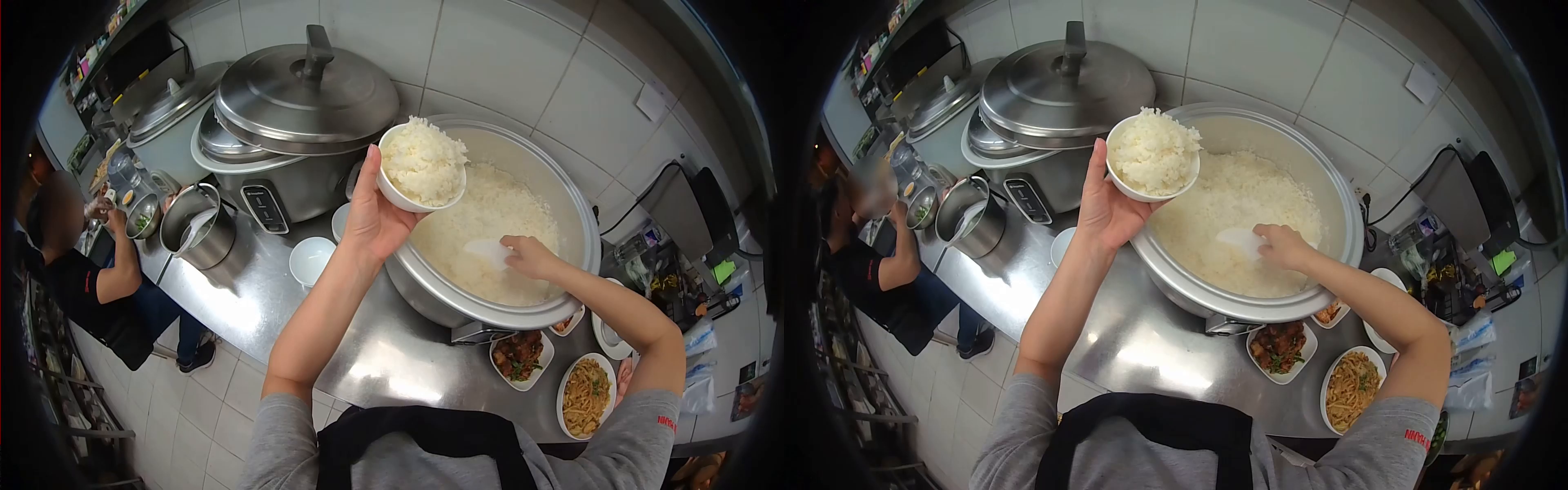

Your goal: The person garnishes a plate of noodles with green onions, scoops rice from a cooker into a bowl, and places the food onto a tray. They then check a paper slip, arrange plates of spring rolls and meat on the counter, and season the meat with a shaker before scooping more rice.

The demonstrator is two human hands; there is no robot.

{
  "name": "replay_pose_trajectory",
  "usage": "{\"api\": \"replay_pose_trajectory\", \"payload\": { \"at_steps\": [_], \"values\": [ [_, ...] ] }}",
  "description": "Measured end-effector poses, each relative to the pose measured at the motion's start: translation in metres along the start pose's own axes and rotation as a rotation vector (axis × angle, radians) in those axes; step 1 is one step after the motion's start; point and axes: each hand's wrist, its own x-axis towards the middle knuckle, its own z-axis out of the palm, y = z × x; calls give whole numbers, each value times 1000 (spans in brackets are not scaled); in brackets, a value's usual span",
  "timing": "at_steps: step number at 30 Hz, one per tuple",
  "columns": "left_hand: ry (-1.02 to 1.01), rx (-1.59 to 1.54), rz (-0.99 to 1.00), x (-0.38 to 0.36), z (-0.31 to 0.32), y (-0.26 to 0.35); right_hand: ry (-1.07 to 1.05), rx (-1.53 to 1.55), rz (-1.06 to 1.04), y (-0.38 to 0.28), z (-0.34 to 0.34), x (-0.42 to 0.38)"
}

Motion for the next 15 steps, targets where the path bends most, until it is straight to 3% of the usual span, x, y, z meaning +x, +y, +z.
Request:
{"api": "replay_pose_trajectory", "payload": {
  "at_steps": [3,6,9,12,15],
  "values": [
    [-21,-16,-21,4,3,-4,-54,-7,-53,-12,-6,-5],
    [-42,18,-21,5,3,-3,-47,100,-358,-15,2,-6],
    [-35,25,-18,6,2,0,-312,339,-107,-38,-7,-14],
    [-45,-18,-39,7,-1,3,-511,574,-12,-33,-12,-15],
    [-56,-51,-62,12,-5,2,-587,729,-50,-16,-24,-12]
  ]
}}
